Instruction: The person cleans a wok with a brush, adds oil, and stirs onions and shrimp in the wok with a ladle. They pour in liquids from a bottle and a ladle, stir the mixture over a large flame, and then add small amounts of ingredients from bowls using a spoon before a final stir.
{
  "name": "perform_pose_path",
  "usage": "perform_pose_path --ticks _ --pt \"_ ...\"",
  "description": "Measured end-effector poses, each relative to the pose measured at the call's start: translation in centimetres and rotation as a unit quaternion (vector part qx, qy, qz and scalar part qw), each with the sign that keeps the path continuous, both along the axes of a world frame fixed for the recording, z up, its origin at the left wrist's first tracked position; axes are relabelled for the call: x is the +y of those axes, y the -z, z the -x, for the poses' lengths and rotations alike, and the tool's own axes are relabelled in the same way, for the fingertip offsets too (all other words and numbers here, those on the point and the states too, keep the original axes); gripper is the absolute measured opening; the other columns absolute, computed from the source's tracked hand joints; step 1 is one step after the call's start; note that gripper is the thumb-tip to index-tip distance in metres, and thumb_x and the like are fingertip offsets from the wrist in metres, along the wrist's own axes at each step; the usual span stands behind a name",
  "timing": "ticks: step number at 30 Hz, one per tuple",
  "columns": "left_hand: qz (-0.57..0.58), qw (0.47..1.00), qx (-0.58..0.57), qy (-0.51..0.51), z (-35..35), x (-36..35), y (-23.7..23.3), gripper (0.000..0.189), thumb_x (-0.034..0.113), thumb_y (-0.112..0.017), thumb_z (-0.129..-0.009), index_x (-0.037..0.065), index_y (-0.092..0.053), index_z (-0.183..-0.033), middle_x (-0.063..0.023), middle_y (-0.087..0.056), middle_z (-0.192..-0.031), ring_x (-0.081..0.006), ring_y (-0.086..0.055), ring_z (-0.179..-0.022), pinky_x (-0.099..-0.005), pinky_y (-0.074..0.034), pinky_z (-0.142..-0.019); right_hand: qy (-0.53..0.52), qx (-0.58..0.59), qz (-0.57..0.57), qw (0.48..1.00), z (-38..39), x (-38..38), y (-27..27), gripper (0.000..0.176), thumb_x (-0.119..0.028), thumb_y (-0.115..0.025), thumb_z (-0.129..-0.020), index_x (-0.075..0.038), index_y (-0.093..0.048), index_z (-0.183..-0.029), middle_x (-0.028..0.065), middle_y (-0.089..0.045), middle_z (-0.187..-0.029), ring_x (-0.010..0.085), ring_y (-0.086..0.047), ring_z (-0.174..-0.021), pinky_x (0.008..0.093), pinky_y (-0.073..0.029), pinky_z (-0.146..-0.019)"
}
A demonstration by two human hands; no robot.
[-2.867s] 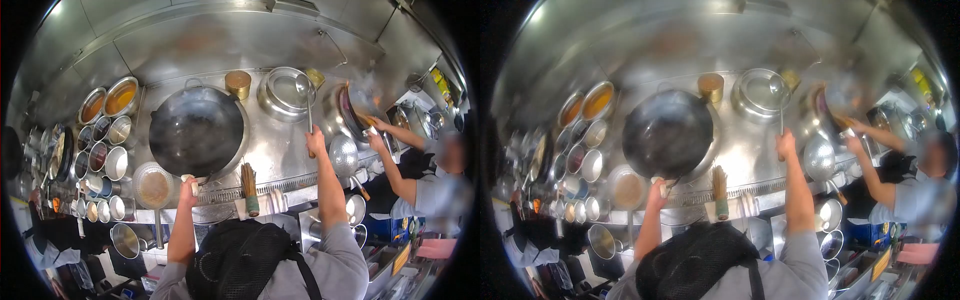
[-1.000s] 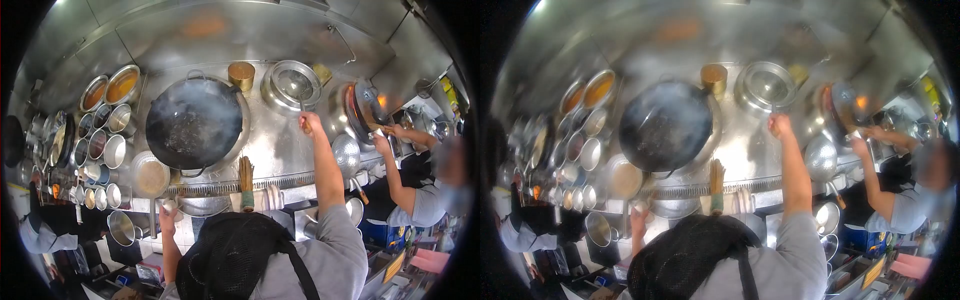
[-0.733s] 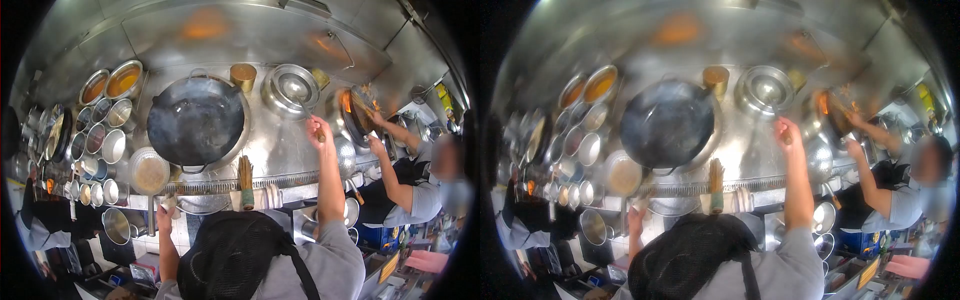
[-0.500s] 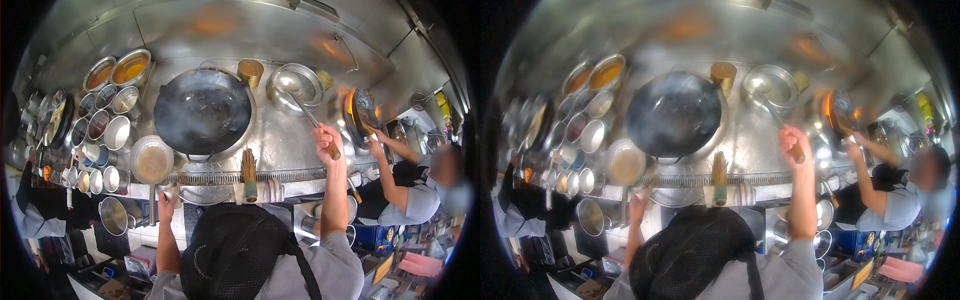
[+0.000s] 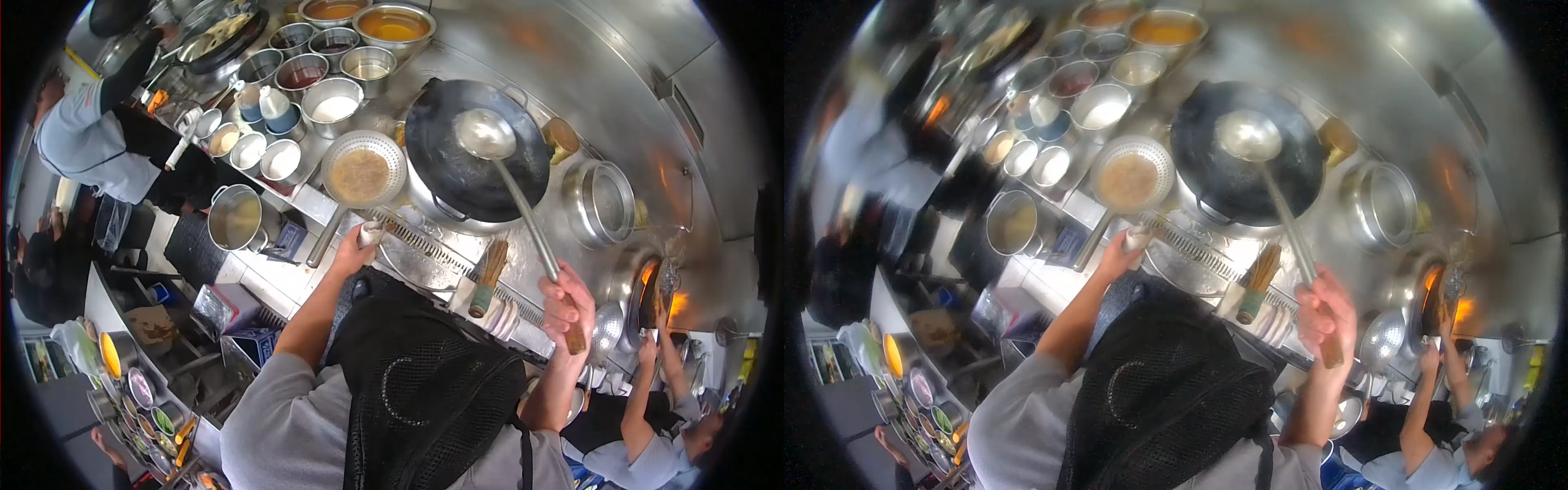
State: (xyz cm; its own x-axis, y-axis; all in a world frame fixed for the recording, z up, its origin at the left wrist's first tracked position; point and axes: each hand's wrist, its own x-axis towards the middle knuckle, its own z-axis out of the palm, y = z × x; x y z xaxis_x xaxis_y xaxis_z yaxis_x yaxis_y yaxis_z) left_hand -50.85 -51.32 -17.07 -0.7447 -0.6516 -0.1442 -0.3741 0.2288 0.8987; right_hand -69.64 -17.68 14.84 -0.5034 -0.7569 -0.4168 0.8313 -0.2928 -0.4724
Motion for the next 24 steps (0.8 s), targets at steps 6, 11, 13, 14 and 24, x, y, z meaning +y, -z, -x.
perform_pose_path --ticks 6,11,13,14,24 --pt "-0.044 0.999 -0.002 -0.015 -1.3 0.5 -0.9 0.058 0.01 -0.073 -0.079 0.002 -0.05 -0.131 -0.0182 -0.064 -0.116 -0.0281 -0.063 -0.107 -0.0369 -0.048 -0.094 -0.088 0.185 -0.186 0.961 -2.5 -6.9 1.0 0.043 -0.011 -0.06 -0.091 -0.004 -0.043 -0.129 0.0065 -0.054 -0.074 0.0082 -0.041 -0.041 0.0228 -0.033 -0.033" --pt "-0.101 0.993 0.024 -0.062 -3.6 1.5 -4.7 0.06 0.019 -0.072 -0.081 0.0 -0.05 -0.134 -0.0164 -0.065 -0.117 -0.0248 -0.063 -0.105 -0.0347 -0.048 -0.091 -0.169 0.283 -0.245 0.912 -2.4 -9.4 4.9 0.052 -0.008 -0.059 -0.091 -0.007 -0.035 -0.137 0.0054 -0.054 -0.071 0.0118 -0.048 -0.043 0.0287 -0.038 -0.036" --pt "-0.107 0.992 0.013 -0.068 -4.3 1.7 -6.4 0.059 0.019 -0.072 -0.082 0.0 -0.05 -0.134 -0.0158 -0.065 -0.116 -0.0235 -0.063 -0.105 -0.0344 -0.049 -0.09 -0.202 0.347 -0.273 0.874 -2.4 -9.7 5.9 0.052 -0.009 -0.057 -0.093 -0.007 -0.034 -0.139 0.0046 -0.053 -0.068 0.012 -0.051 -0.045 0.0288 -0.039 -0.037" --pt "-0.114 0.991 0.003 -0.071 -4.5 1.8 -7.1 0.057 0.019 -0.071 -0.083 0.001 -0.051 -0.133 -0.0153 -0.065 -0.116 -0.0221 -0.063 -0.105 -0.0342 -0.049 -0.09 -0.213 0.375 -0.295 0.853 -2.3 -9.8 6.1 0.054 -0.01 -0.057 -0.094 -0.007 -0.032 -0.141 0.0041 -0.052 -0.066 0.0115 -0.051 -0.045 0.0287 -0.04 -0.04" --pt "-0.128 0.989 0.031 -0.062 -3.0 2.3 -5.8 0.048 0.014 -0.071 -0.085 0.0 -0.053 -0.127 -0.0117 -0.063 -0.115 -0.0193 -0.061 -0.102 -0.034 -0.05 -0.087 -0.109 0.721 -0.268 0.629 0.3 -7.1 14.2 0.057 -0.005 -0.062 -0.09 -0.007 -0.043 -0.144 0.0037 -0.059 -0.076 0.0071 -0.049 -0.054 0.025 -0.042 -0.05"
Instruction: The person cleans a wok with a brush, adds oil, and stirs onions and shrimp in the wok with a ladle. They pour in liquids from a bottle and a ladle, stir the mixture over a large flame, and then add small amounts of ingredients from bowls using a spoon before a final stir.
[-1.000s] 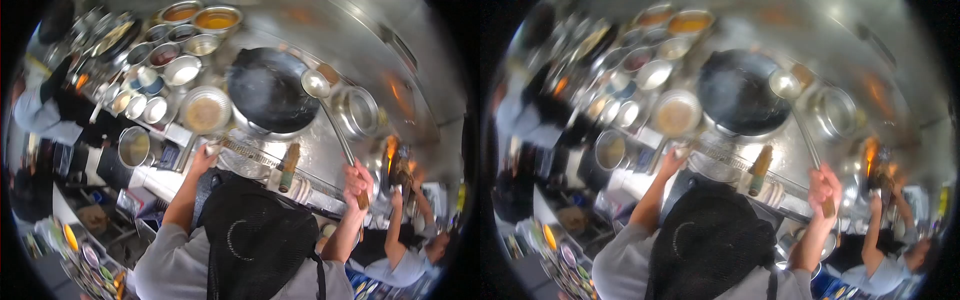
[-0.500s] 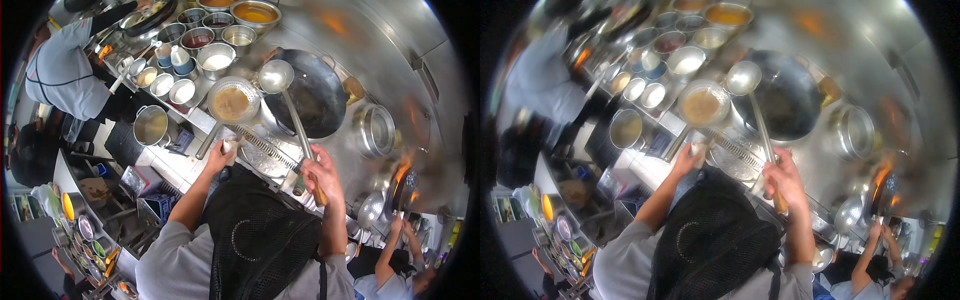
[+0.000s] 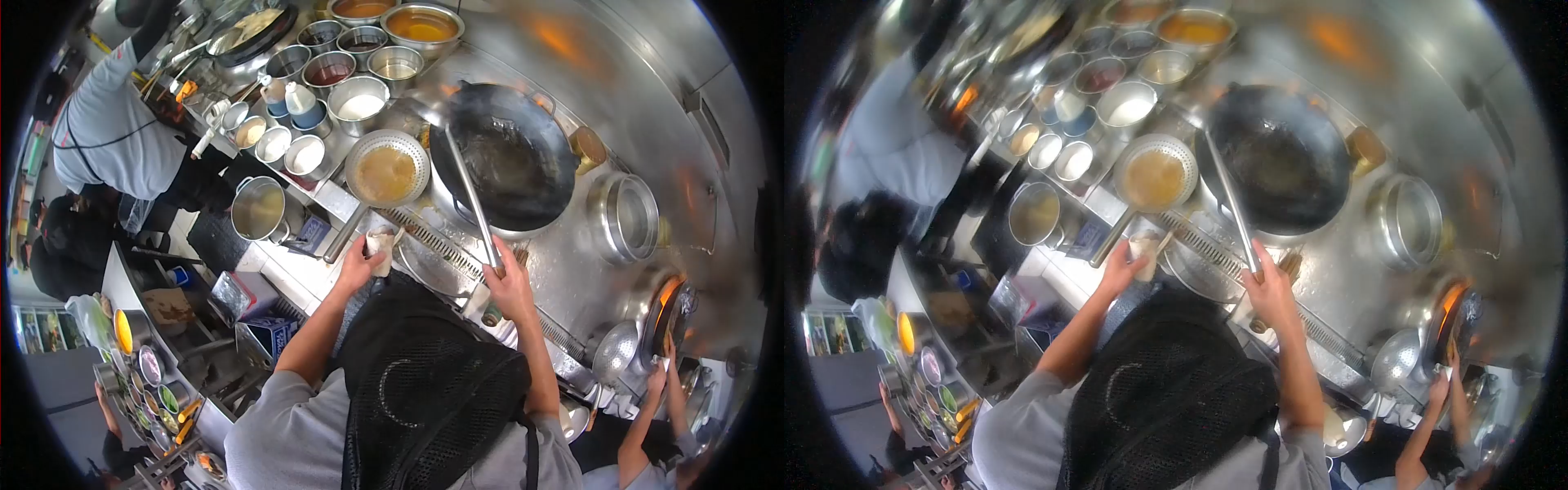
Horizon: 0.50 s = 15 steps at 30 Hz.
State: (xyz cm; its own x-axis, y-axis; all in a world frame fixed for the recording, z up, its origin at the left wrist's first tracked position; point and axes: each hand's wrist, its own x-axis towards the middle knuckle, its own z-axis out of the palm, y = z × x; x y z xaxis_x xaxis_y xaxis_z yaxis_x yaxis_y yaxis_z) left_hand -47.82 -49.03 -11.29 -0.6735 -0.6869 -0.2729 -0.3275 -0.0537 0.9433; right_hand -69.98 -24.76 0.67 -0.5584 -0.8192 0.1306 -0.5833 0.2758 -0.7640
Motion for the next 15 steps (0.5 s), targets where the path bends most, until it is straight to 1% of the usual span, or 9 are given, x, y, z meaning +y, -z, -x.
perform_pose_path --ticks 2,3,7,8,9,11,12,13,15 --pt "0.001 0.999 0.04 -0.018 0.6 0.2 1.1 0.045 0.014 -0.071 -0.084 -0.001 -0.054 -0.124 -0.0123 -0.064 -0.11 -0.0193 -0.062 -0.098 -0.0343 -0.05 -0.085 0.115 -0.114 -0.044 0.986 -0.2 1.2 -0.9 0.059 -0.004 -0.063 -0.089 -0.009 -0.043 -0.144 0.0033 -0.06 -0.076 0.0067 -0.05 -0.056 0.0257 -0.043 -0.052" --pt "0.001 0.999 0.037 -0.012 1.0 0.1 0.8 0.045 0.014 -0.071 -0.084 -0.001 -0.054 -0.124 -0.0123 -0.064 -0.11 -0.0193 -0.062 -0.098 -0.0343 -0.05 -0.085 0.137 -0.106 0.002 0.985 0.2 1.9 -0.3 0.059 -0.006 -0.062 -0.09 -0.01 -0.042 -0.146 0.0009 -0.057 -0.071 0.0054 -0.047 -0.056 0.0256 -0.042 -0.051" --pt "0.052 0.998 -0.02 -0.025 1.9 -0.2 0.0 0.041 0.015 -0.071 -0.083 -0.002 -0.056 -0.118 -0.0124 -0.066 -0.102 -0.0207 -0.062 -0.093 -0.0359 -0.049 -0.082 0.267 -0.097 0.029 0.958 3.3 7.2 0.2 0.057 -0.008 -0.06 -0.093 -0.01 -0.041 -0.146 -0.0001 -0.054 -0.068 0.0053 -0.046 -0.054 0.0252 -0.039 -0.047" --pt "0.051 0.998 -0.035 -0.025 2.1 -0.5 0.4 0.042 0.011 -0.071 -0.082 -0.002 -0.055 -0.119 -0.0128 -0.065 -0.103 -0.021 -0.062 -0.093 -0.035 -0.049 -0.083 0.32 -0.085 0.045 0.942 4.4 8.6 0.6 0.056 -0.008 -0.059 -0.094 -0.009 -0.04 -0.146 -0.0007 -0.052 -0.066 0.0055 -0.046 -0.053 0.0248 -0.038 -0.045" --pt "0.05 0.997 -0.048 -0.025 2.2 -0.8 1.0 0.043 0.007 -0.071 -0.081 -0.002 -0.055 -0.12 -0.0132 -0.065 -0.104 -0.0213 -0.062 -0.094 -0.034 -0.049 -0.084 0.328 -0.084 0.047 0.94 5.4 10.0 0.8 0.056 -0.008 -0.059 -0.094 -0.009 -0.04 -0.146 -0.0007 -0.052 -0.066 0.0055 -0.046 -0.053 0.0248 -0.038 -0.045" --pt "0.059 0.996 -0.054 -0.05 2.4 -1.0 2.0 0.039 0.007 -0.072 -0.08 -0.001 -0.056 -0.115 -0.0104 -0.064 -0.099 -0.0191 -0.061 -0.09 -0.0341 -0.049 -0.081 0.388 -0.153 0.086 0.905 7.1 12.9 1.1 0.056 -0.009 -0.058 -0.094 -0.008 -0.038 -0.146 -0.0008 -0.05 -0.064 0.0074 -0.047 -0.049 0.0248 -0.038 -0.041" --pt "0.051 0.995 -0.055 -0.068 2.1 -1.7 4.6 0.038 0.007 -0.071 -0.08 -0.001 -0.057 -0.114 -0.0101 -0.064 -0.1 -0.0183 -0.061 -0.091 -0.0334 -0.049 -0.081 0.412 -0.149 0.092 0.894 7.9 14.2 1.4 0.056 -0.009 -0.058 -0.094 -0.007 -0.037 -0.146 -0.0012 -0.048 -0.063 0.0083 -0.046 -0.046 0.0249 -0.037 -0.039" --pt "0.003 0.996 0.038 -0.084 2.2 -1.6 5.6 0.035 0.006 -0.069 -0.082 0.001 -0.057 -0.114 -0.0099 -0.065 -0.102 -0.0184 -0.061 -0.092 -0.0334 -0.049 -0.082 0.438 -0.137 0.093 0.884 8.9 15.5 1.9 0.056 -0.009 -0.058 -0.094 -0.007 -0.037 -0.146 -0.0012 -0.048 -0.063 0.0083 -0.046 -0.046 0.0249 -0.037 -0.039" --pt "0.029 0.996 -0.021 -0.083 2.3 -1.8 6.4 0.032 0.002 -0.067 -0.083 0.002 -0.057 -0.112 -0.009 -0.065 -0.103 -0.018 -0.061 -0.094 -0.0333 -0.05 -0.083 0.48 -0.142 0.082 0.861 11.5 18.6 3.1 0.057 -0.01 -0.059 -0.092 -0.005 -0.038 -0.145 -0.0001 -0.049 -0.063 0.0094 -0.047 -0.045 0.0262 -0.038 -0.039"
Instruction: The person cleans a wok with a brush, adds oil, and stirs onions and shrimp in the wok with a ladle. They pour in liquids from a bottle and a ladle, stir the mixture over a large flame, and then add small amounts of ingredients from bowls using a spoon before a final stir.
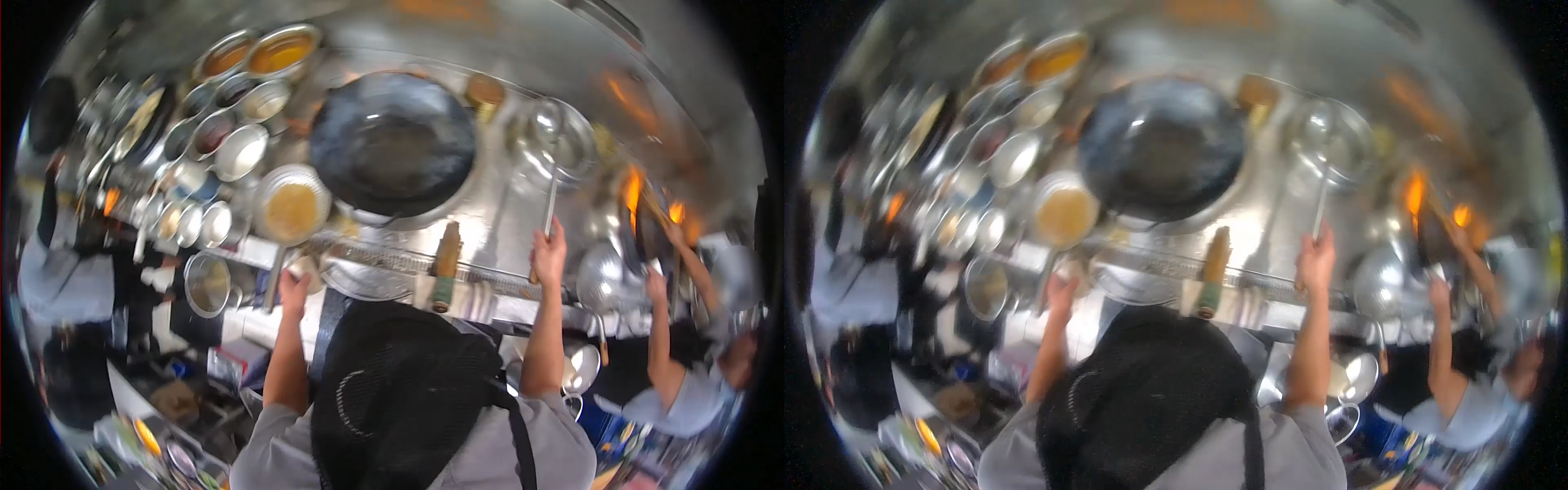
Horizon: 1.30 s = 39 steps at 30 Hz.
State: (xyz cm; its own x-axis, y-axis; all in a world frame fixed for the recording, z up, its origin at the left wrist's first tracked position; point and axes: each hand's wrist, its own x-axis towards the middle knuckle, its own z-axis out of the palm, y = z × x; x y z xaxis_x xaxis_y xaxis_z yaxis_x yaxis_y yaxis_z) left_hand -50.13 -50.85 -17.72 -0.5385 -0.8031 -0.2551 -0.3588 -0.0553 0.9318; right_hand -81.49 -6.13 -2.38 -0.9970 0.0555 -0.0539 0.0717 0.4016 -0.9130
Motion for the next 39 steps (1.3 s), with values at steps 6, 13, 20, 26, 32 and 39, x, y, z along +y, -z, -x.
perform_pose_path --ticks 6,13,20,26,32,39 --pt "0.031 0.994 -0.015 0.104 1.8 -0.1 0.0 0.04 0.004 -0.069 -0.081 -0.002 -0.053 -0.117 -0.0117 -0.063 -0.109 -0.0192 -0.059 -0.098 -0.0324 -0.047 -0.085 0.05 -0.013 -0.05 0.997 8.5 5.2 1.7 0.057 -0.009 -0.06 -0.087 0.003 -0.04 -0.139 0.0059 -0.056 -0.066 0.0146 -0.054 -0.047 0.0306 -0.043 -0.04" --pt "0.031 0.996 -0.022 0.079 1.9 -0.7 1.1 0.05 0.009 -0.07 -0.079 -0.005 -0.05 -0.123 -0.014 -0.06 -0.11 -0.022 -0.057 -0.098 -0.0349 -0.046 -0.087 0.052 -0.115 0.178 0.976 15.1 5.7 1.8 0.024 -0.008 -0.058 -0.088 0.003 -0.052 -0.108 0.0061 -0.056 -0.064 0.0135 -0.054 -0.046 0.0281 -0.044 -0.039" --pt "0.074 0.991 -0.068 0.089 0.6 -1.4 2.0 0.068 0.004 -0.068 -0.081 -0.007 -0.037 -0.14 -0.0181 -0.057 -0.124 -0.0251 -0.056 -0.114 -0.0349 -0.043 -0.099 0.045 -0.261 0.566 0.781 13.7 7.1 -3.4 0.019 -0.012 -0.057 -0.094 -0.003 -0.051 -0.078 0.0006 -0.052 -0.059 0.0088 -0.049 -0.046 0.0208 -0.044 -0.042" --pt "0.094 0.989 -0.037 0.106 1.4 -0.8 0.0 0.061 0.004 -0.069 -0.081 -0.009 -0.041 -0.134 -0.0186 -0.06 -0.119 -0.025 -0.06 -0.105 -0.0346 -0.047 -0.093 -0.06 -0.292 0.652 0.698 7.0 6.8 -10.9 0.021 -0.014 -0.049 -0.098 -0.001 -0.049 -0.082 -0.0015 -0.046 -0.06 0.0077 -0.046 -0.047 0.0212 -0.043 -0.044" --pt "0.112 0.991 -0.017 0.065 1.8 0.4 -1.5 0.058 0.0 -0.064 -0.081 -0.001 -0.045 -0.135 -0.0152 -0.059 -0.122 -0.0239 -0.059 -0.11 -0.0342 -0.05 -0.093 -0.109 -0.351 0.626 0.688 1.1 3.5 -15.4 0.022 -0.017 -0.049 -0.1 -0.002 -0.051 -0.085 -0.0011 -0.049 -0.06 0.0084 -0.047 -0.046 0.0225 -0.042 -0.041" --pt "0.17 0.982 -0.06 0.054 1.0 -0.2 1.2 0.069 0.018 -0.072 -0.079 -0.003 -0.043 -0.138 -0.0249 -0.053 -0.132 -0.0366 -0.052 -0.123 -0.0414 -0.042 -0.104 -0.177 -0.403 0.595 0.673 -4.5 -2.5 -17.5 0.02 -0.016 -0.042 -0.102 -0.002 -0.052 -0.111 0.0102 -0.055 -0.084 0.0099 -0.053 -0.052 0.0246 -0.044 -0.042"
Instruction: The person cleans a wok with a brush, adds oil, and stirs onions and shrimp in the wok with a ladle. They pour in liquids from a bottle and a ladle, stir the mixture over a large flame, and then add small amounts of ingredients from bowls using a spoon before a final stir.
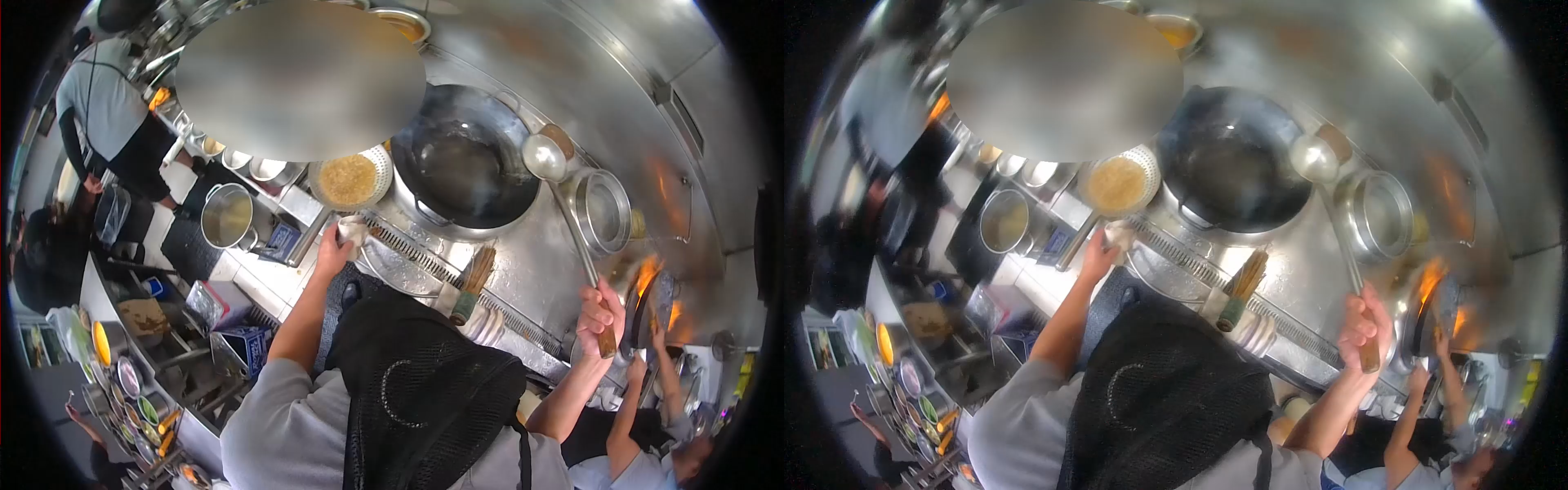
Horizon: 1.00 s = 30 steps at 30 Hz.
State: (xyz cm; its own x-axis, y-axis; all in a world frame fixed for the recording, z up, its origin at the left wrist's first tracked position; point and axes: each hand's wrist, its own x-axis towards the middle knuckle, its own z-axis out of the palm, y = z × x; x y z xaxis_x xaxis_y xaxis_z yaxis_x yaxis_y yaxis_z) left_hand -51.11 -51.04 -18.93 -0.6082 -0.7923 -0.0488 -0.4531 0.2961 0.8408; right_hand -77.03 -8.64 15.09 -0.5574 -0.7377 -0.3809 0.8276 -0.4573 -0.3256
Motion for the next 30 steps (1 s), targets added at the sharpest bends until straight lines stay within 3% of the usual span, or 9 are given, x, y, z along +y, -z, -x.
perform_pose_path --ticks 4,12,26,30 --pt "-0.002 1.0 -0.004 -0.007 0.0 0.0 0.9 0.068 0.02 -0.073 -0.08 -0.003 -0.044 -0.138 -0.0248 -0.053 -0.132 -0.036 -0.053 -0.122 -0.0406 -0.043 -0.102 -0.035 0.055 -0.083 0.994 -2.1 -4.3 0.1 0.029 -0.01 -0.048 -0.098 -0.009 -0.05 -0.127 0.0094 -0.054 -0.084 0.0079 -0.049 -0.046 0.0216 -0.041 -0.033" --pt "0.004 1.0 -0.005 -0.005 -0.2 0.0 0.7 0.066 0.021 -0.074 -0.079 -0.002 -0.046 -0.135 -0.0249 -0.055 -0.127 -0.0375 -0.054 -0.119 -0.0418 -0.043 -0.102 -0.17 0.221 -0.244 0.929 -6.1 -13.3 -0.6 0.041 -0.012 -0.058 -0.091 -0.003 -0.046 -0.129 0.0084 -0.055 -0.074 0.0071 -0.044 -0.041 0.0206 -0.033 -0.032" --pt "0.002 1.0 0.003 -0.004 -0.1 0.1 -0.2 0.065 0.025 -0.074 -0.079 -0.004 -0.049 -0.132 -0.0266 -0.055 -0.128 -0.0397 -0.052 -0.121 -0.0421 -0.041 -0.104 -0.279 0.333 -0.279 0.856 -7.5 -19.1 2.5 0.043 -0.008 -0.058 -0.093 -0.009 -0.042 -0.134 0.0075 -0.056 -0.074 0.0126 -0.047 -0.042 0.0269 -0.037 -0.037" --pt "0.014 1.0 0.0 -0.002 0.0 0.1 -0.3 0.064 0.024 -0.074 -0.079 -0.004 -0.049 -0.131 -0.027 -0.055 -0.127 -0.0399 -0.052 -0.12 -0.0425 -0.041 -0.103 -0.247 0.283 -0.245 0.894 -7.1 -18.8 3.7 0.042 -0.009 -0.055 -0.095 -0.003 -0.042 -0.134 0.0084 -0.053 -0.075 0.0083 -0.043 -0.04 0.0233 -0.035 -0.033"
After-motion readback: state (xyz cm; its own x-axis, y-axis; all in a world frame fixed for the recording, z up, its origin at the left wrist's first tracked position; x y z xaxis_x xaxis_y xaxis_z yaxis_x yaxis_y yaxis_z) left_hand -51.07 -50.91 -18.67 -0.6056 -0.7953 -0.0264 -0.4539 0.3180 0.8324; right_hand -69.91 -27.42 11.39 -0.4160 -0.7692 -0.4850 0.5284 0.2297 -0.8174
